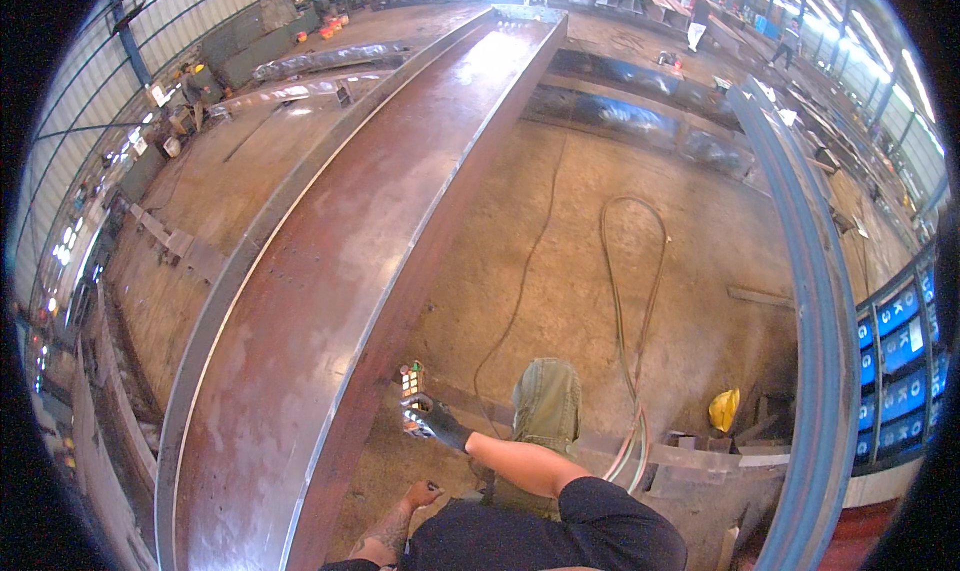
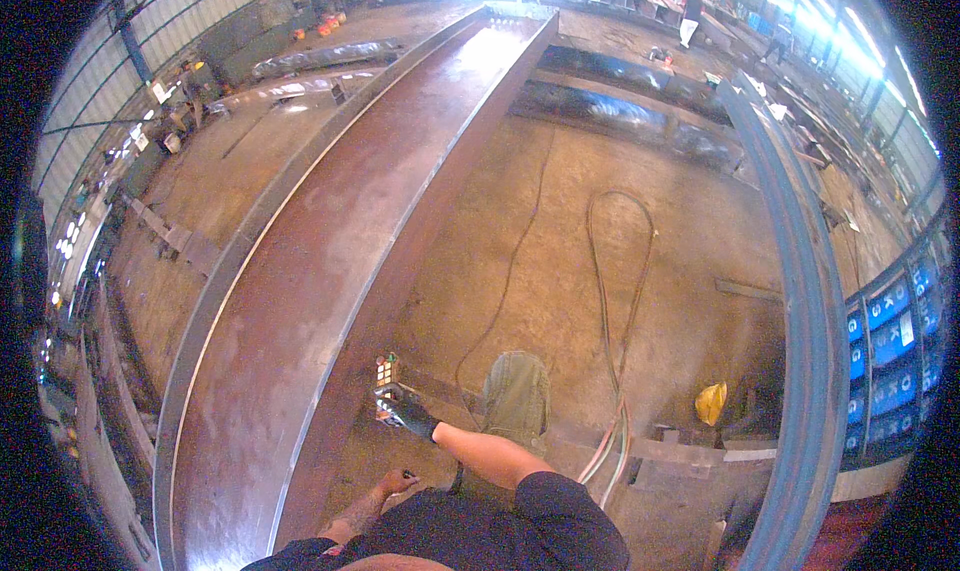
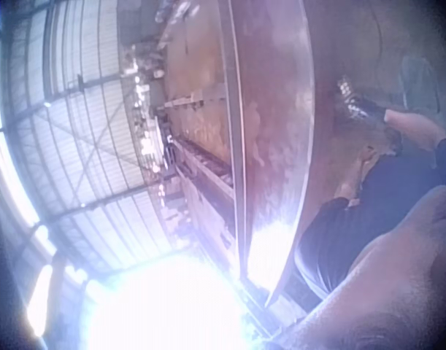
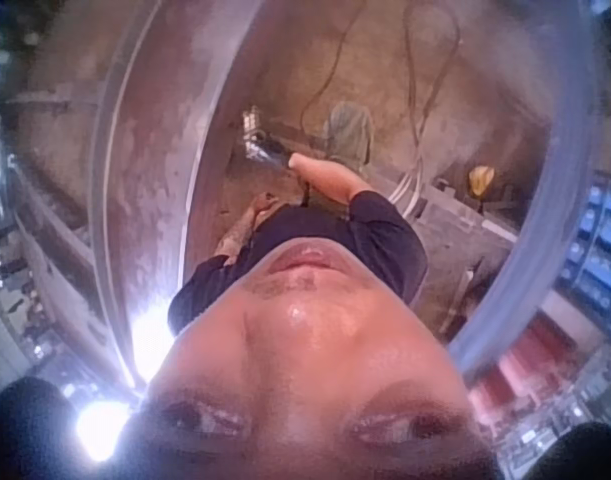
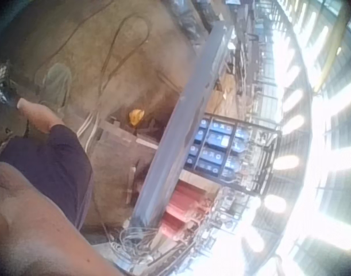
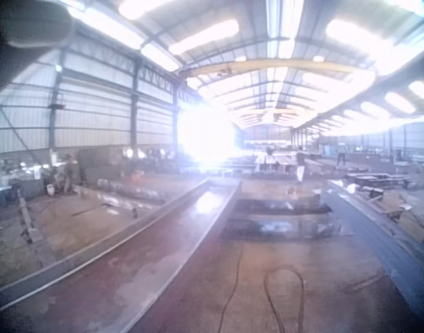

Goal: The person walks through a metal fabrication shop and uses a handheld remote control to operate an overhead crane. They guide a chain hoist toward a large steel beam and attach the hook to the beam.

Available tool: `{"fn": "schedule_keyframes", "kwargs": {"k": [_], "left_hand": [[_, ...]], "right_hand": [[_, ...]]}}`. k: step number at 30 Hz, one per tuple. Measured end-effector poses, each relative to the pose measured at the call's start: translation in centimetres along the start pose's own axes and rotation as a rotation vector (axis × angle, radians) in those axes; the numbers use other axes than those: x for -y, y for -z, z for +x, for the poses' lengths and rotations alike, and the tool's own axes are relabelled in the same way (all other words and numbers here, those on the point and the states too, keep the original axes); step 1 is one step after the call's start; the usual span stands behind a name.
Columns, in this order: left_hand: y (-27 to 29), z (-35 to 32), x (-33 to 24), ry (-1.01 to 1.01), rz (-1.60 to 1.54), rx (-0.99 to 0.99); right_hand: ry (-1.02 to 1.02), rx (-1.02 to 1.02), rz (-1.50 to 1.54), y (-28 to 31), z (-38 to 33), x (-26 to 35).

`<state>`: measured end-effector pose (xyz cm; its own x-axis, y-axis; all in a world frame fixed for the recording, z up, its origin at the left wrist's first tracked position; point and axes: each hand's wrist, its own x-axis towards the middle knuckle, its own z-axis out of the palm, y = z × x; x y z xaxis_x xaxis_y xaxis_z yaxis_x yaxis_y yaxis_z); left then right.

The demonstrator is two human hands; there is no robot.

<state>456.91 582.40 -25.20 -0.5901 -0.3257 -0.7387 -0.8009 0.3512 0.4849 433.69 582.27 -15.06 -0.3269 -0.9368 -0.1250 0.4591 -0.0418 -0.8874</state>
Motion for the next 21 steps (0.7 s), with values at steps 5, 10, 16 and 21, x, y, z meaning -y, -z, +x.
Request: {"fn": "schedule_keyframes", "kwargs": {"k": [5,10,16,21], "left_hand": [[-0.2,0.1,1.2,-0.047,0.012,-0.031],[-0.8,0.7,2.4,-0.034,0.047,-0.024],[-1.1,1.1,3.6,-0.152,0.042,-0.07],[-1.4,0.8,2.7,-0.124,-0.027,-0.064]], "right_hand": [[-0.057,0.03,0.108,-0.5,-0.6,1.1],[-0.077,0.065,0.089,-0.8,-0.7,1.9],[-0.055,0.016,-0.017,-1.3,-0.5,1.6],[-0.191,-0.001,-0.063,-1.1,-1.0,3.2]]}}
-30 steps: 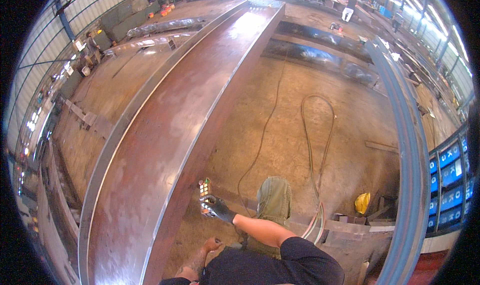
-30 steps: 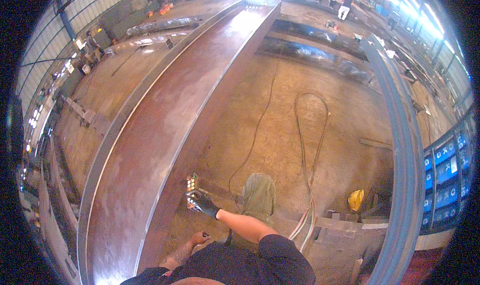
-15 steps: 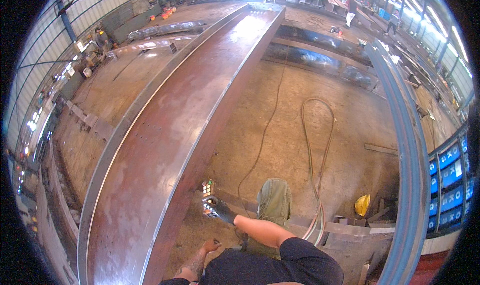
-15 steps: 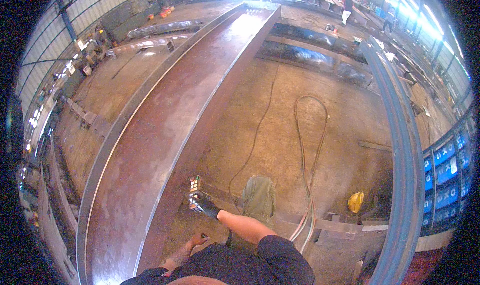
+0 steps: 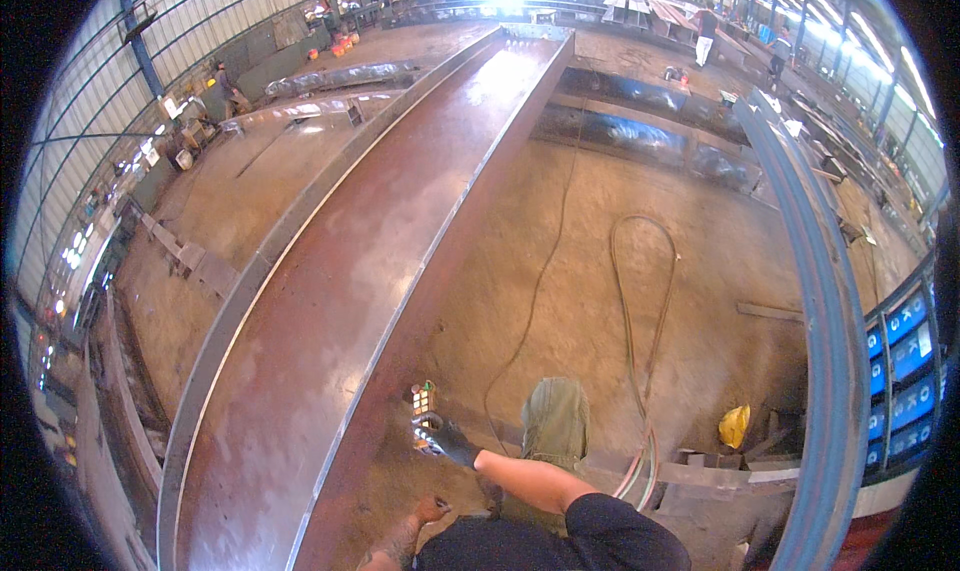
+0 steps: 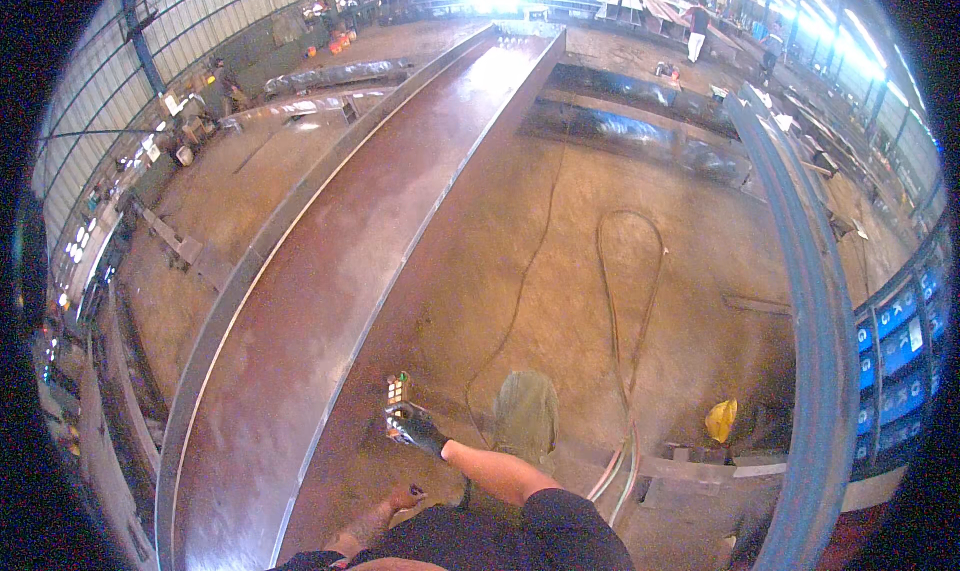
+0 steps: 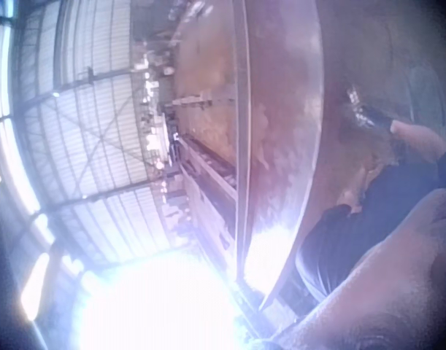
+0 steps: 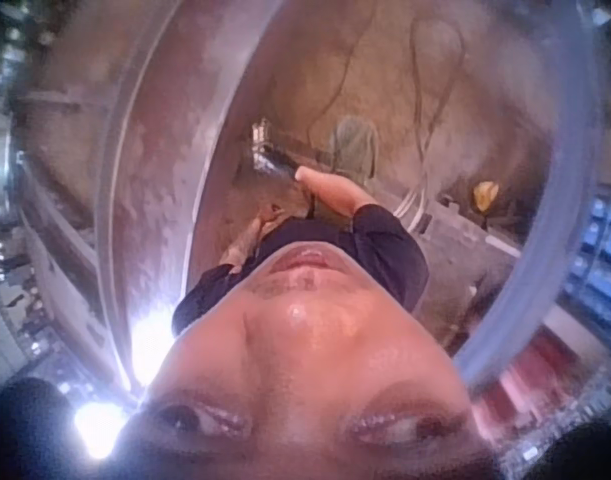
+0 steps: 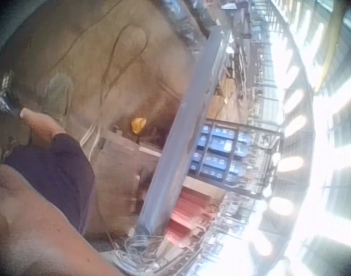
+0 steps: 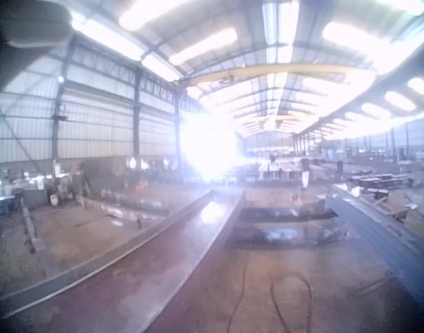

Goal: The person walks through a metal fabrication shop and uses a handheld remote control to operate an overhead crane. They guide a chain hoist toward a large steel beam and attach the hook to the beam.

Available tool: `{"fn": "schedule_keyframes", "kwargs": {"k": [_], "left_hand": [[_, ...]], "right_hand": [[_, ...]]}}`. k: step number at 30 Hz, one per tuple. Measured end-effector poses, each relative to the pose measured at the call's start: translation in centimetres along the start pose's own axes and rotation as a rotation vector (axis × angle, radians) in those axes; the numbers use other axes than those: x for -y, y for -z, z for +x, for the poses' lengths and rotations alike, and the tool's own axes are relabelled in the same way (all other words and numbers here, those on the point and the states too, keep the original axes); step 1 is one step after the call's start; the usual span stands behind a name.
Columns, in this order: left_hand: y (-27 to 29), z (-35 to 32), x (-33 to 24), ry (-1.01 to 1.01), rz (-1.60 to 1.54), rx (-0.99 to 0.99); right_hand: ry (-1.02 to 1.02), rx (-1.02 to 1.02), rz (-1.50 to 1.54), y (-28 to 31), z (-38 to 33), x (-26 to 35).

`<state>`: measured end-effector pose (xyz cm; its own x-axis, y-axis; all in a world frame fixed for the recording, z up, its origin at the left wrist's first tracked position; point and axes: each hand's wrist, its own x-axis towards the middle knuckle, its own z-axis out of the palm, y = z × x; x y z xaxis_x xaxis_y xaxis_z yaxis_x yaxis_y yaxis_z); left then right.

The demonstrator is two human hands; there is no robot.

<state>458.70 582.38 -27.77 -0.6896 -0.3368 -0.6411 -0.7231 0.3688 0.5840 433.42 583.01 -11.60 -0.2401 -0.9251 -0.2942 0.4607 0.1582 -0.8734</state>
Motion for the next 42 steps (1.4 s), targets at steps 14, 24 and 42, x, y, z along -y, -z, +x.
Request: {"fn": "schedule_keyframes", "kwargs": {"k": [14,24,42], "left_hand": [[0.3,-0.3,-2.1,0.104,0.053,0.017],[0.5,0.1,-2.9,0.097,0.026,0.056],[1.8,-0.9,-5.1,0.202,0.042,0.11]], "right_hand": [[0.077,0.029,-0.012,0.6,0.9,-1.5],[0.097,0.072,0.051,0.8,0.7,-1.1],[0.11,-0.033,-0.15,1.0,0.9,-1.2]]}}
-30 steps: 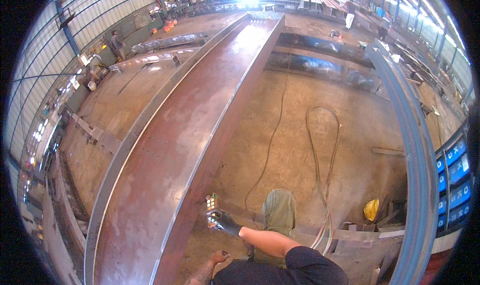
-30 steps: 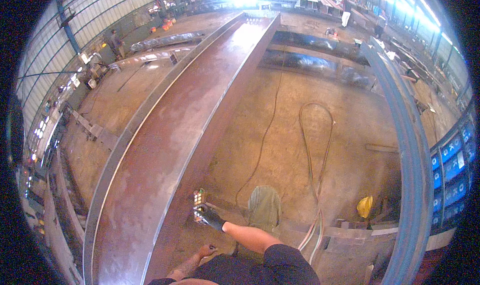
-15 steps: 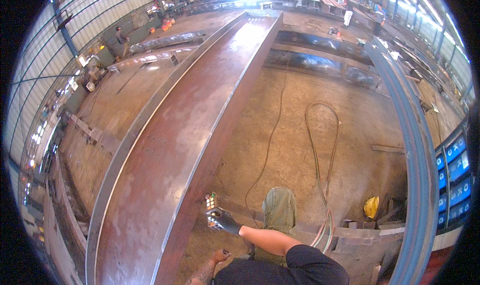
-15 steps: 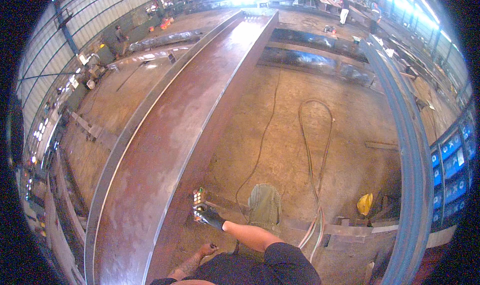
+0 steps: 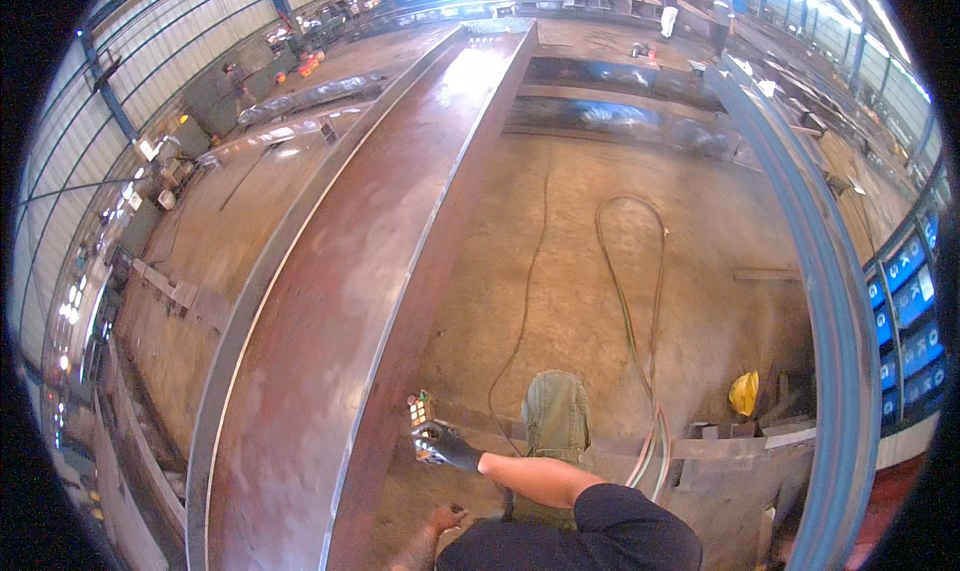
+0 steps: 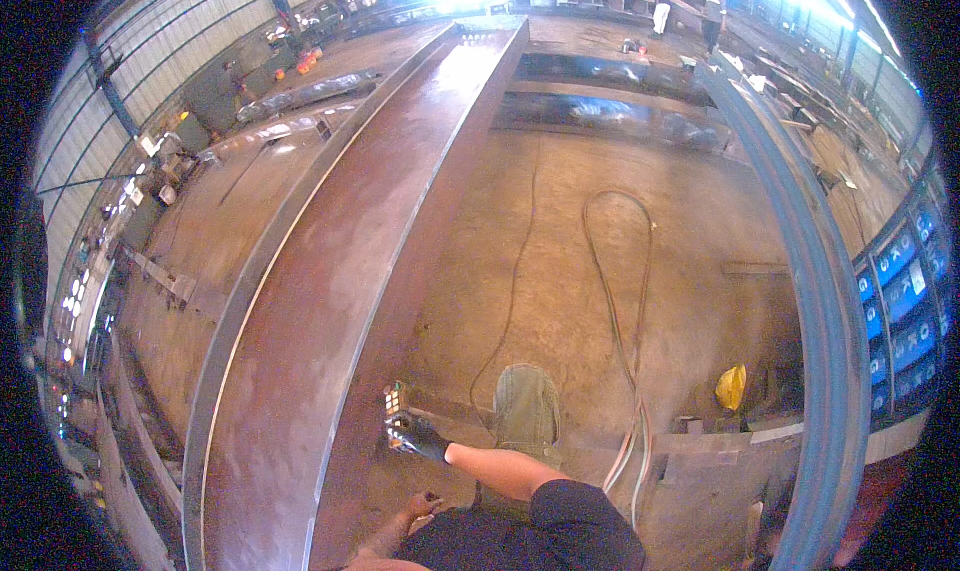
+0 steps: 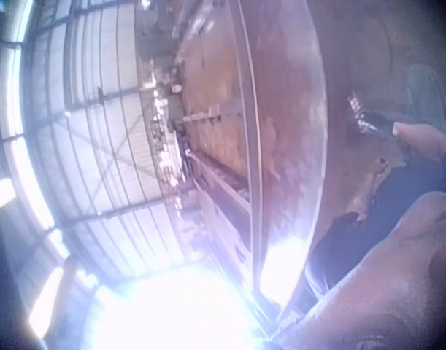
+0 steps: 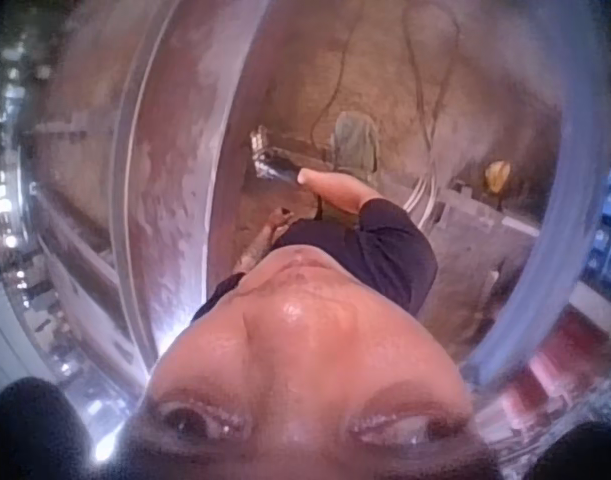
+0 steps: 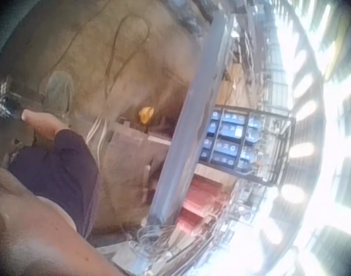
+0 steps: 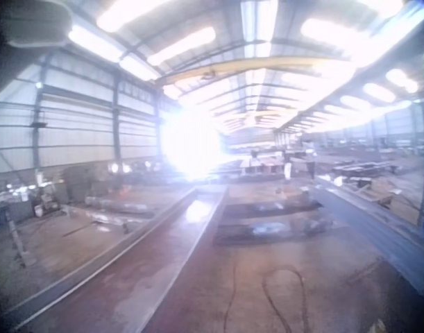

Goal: The person walks through a metal fabrication shop and uses a handheld remote control to operate an overhead crane. They guide a chain hoist toward a large steel beam and attach the hook to the beam.

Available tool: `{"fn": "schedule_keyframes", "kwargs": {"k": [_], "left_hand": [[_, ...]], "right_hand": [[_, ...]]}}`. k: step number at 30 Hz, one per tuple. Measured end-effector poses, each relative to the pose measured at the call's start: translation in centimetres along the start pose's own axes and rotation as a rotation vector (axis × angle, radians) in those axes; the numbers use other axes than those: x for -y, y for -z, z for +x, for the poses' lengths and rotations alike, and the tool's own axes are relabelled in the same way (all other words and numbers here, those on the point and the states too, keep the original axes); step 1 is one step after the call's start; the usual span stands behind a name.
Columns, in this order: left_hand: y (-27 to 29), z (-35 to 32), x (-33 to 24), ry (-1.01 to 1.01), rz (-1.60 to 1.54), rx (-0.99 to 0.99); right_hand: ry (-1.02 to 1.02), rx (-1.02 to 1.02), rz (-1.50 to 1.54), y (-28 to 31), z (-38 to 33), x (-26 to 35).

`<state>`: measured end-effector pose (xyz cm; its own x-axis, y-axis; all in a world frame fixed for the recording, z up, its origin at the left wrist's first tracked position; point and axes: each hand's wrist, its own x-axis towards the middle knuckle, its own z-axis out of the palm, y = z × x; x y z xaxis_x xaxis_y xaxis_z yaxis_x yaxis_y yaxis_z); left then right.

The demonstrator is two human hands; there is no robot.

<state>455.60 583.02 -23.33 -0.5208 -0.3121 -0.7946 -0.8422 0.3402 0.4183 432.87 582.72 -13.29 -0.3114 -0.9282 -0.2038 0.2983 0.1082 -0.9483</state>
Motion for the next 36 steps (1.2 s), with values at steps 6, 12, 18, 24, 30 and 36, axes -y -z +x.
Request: {"fn": "schedule_keyframes", "kwargs": {"k": [6,12,18,24,30,36], "left_hand": [[0.3,-1.1,-0.6,0.019,-0.073,-0.003],[0.7,-1.3,-1.2,0.029,-0.064,-0.015],[0.2,-0.7,1.0,0.02,0.096,-0.088],[-0.9,-0.1,7.7,0.134,-0.039,-0.116],[-1.1,-1.5,9.5,0.161,-0.154,-0.067],[-3.9,-0.9,10.7,0.068,-0.395,-0.106]], "right_hand": [[0.365,-0.057,-0.304,-0.4,0.4,-0.9],[-0.019,0.043,0.109,-0.3,0.2,-0.5],[0.116,-0.06,-0.11,-0.3,0.1,-0.8],[0.07,-0.03,0.026,-0.5,0.2,-0.4],[0.32,-0.036,-0.189,-0.1,0.5,-1.4],[0.014,0.037,0.016,-0.4,-0.1,0.4]]}}
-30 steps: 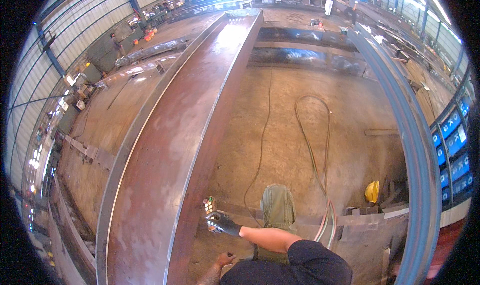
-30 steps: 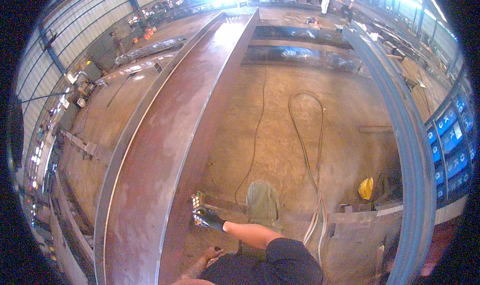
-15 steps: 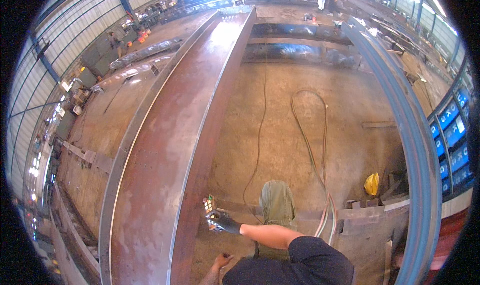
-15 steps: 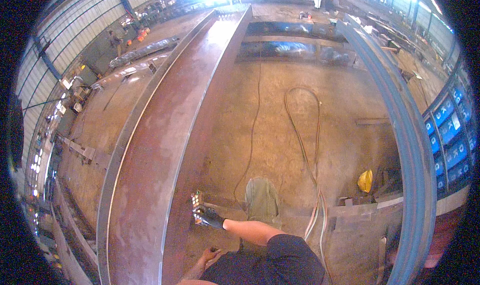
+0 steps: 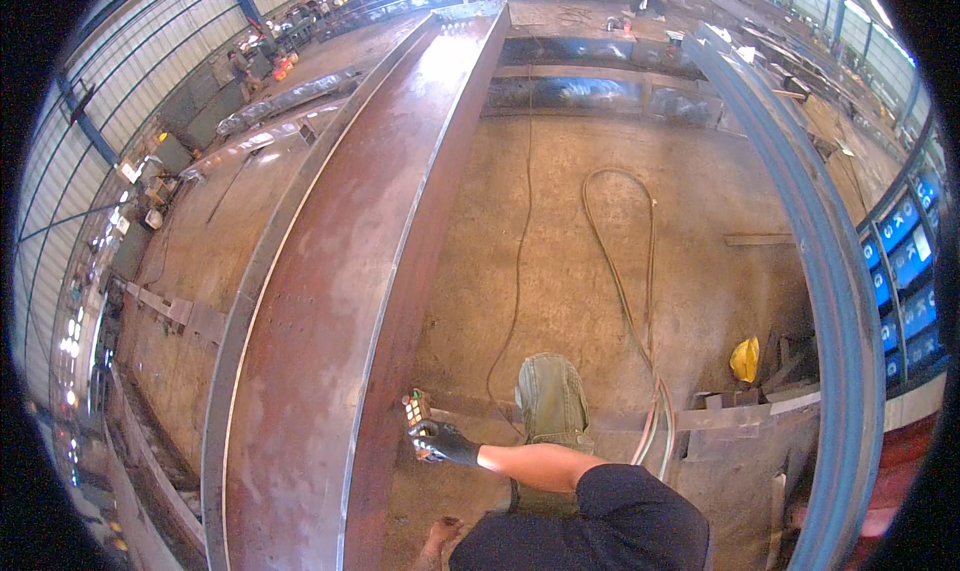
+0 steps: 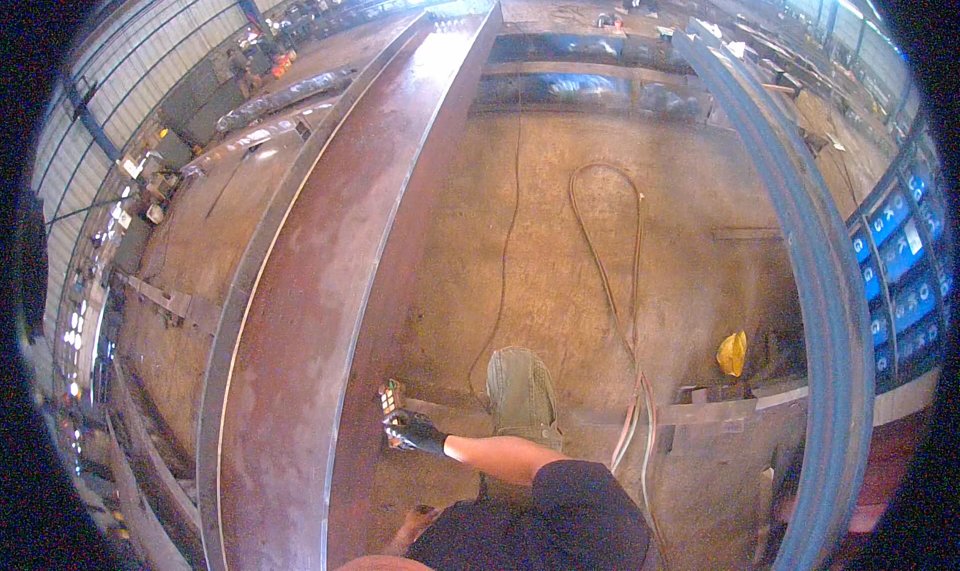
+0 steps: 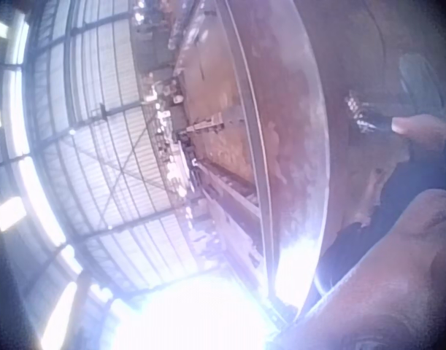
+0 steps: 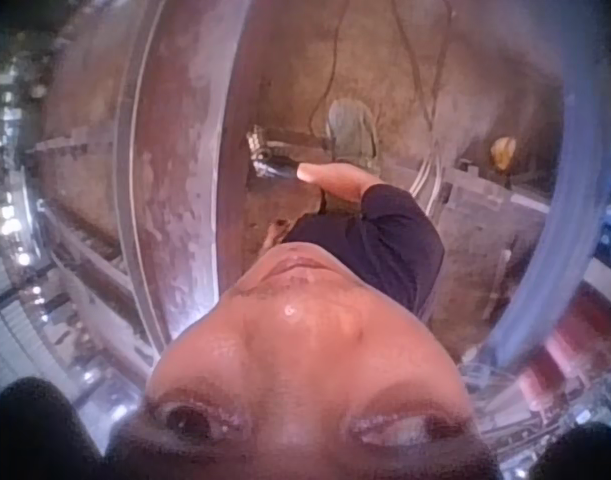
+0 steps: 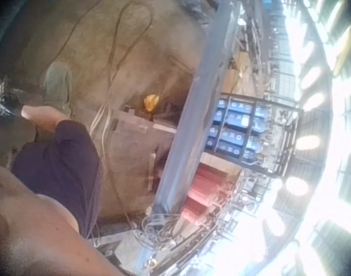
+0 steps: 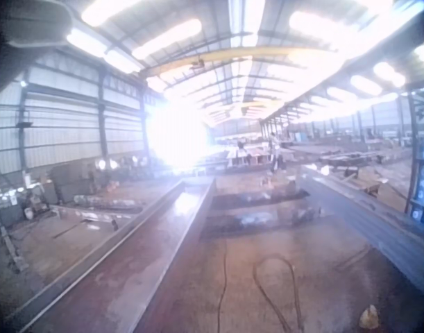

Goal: The person walks through a metal fabrication shop and uses a handheld remote control to operate an overhead crane. They guide a chain hoist toward a large steel beam and attach the hook to the beam.

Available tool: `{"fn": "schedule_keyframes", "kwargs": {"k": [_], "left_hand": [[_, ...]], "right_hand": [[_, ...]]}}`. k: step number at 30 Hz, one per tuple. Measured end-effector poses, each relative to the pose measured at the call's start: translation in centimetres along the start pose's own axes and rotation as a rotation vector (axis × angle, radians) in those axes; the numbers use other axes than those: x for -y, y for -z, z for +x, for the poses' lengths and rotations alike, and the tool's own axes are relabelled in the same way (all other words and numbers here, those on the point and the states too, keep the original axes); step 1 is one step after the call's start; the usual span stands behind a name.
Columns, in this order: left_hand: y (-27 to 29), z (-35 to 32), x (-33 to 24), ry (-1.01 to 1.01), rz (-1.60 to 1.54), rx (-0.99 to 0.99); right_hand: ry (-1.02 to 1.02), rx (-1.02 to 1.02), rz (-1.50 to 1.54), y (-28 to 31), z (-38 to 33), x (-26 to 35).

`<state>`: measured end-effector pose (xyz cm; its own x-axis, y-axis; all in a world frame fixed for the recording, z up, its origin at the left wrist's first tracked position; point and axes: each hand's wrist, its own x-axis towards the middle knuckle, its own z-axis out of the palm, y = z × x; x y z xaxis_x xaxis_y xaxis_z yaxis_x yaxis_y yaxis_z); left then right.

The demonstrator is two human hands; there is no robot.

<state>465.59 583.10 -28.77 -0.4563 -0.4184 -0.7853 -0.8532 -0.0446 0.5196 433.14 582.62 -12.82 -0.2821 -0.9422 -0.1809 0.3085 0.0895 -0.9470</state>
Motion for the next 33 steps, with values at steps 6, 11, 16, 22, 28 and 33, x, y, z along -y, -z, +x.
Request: {"fn": "schedule_keyframes", "kwargs": {"k": [6,11,16,22,28,33], "left_hand": [[-1.3,0.1,-2.6,0.058,-0.041,-0.004],[-1.3,-2.8,-9.6,-0.002,0.123,-0.033],[-0.5,-1.5,-6.5,0.065,0.172,0.023],[-1.2,-3.2,-9.8,-0.01,0.122,-0.011],[-1.0,-2.4,-9.6,0.011,0.064,0.016],[-1.2,-0.4,-6.7,0.021,0.023,-0.03]], "right_hand": [[0.011,0.039,0.082,-0.1,0.3,-0.2],[-0.082,0.018,0.039,0.7,0.5,-1.1],[-0.116,0.073,0.146,0.1,0.7,0.6],[-0.053,0.07,0.017,1.0,0.8,-0.4],[0.033,0.051,-0.101,0.8,1.5,-1.4],[-0.074,0.11,0.115,0.2,1.2,-0.5]]}}
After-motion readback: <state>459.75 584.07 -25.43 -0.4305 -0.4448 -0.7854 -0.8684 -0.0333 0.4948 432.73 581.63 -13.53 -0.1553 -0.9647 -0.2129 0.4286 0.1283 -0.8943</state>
